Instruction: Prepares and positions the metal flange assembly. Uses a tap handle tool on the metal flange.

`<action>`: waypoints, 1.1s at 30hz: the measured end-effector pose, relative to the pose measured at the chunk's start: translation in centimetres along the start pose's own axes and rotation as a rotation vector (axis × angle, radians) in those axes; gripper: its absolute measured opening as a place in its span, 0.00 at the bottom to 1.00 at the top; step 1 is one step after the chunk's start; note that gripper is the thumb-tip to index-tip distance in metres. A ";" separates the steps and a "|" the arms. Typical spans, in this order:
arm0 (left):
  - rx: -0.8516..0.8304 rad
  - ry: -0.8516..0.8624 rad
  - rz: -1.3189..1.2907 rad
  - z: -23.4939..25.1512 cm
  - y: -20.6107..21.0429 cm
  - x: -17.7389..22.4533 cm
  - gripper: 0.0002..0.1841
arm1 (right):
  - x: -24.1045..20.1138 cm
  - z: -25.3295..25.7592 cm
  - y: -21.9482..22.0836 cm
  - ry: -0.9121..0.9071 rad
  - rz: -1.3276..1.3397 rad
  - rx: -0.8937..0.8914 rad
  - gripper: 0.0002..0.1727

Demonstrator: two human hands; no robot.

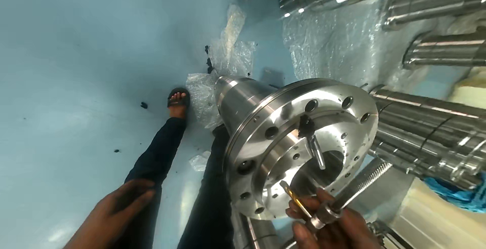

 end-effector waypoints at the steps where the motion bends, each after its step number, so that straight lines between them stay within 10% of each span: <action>1: 0.003 0.001 -0.002 0.1 0.0 -0.1 0.20 | -0.1 0.1 0.1 -0.004 -0.013 -0.002 0.19; 16: 0.018 0.046 -0.024 0.5 0.5 0.0 0.20 | -1.1 0.9 0.5 -0.021 -0.250 -0.039 0.20; 33: -0.332 0.406 -0.060 -5.0 7.5 14.0 0.16 | -2.4 1.4 1.2 0.090 -0.262 -0.004 0.21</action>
Point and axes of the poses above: each hand's wrist, its own z-axis towards the middle knuckle, its own y-axis out of the palm, x = y × z, the point moved 2 cm from there along z, towards the middle knuckle, and after that the axes turned 2 degrees about -x, right-handed, at the moved point
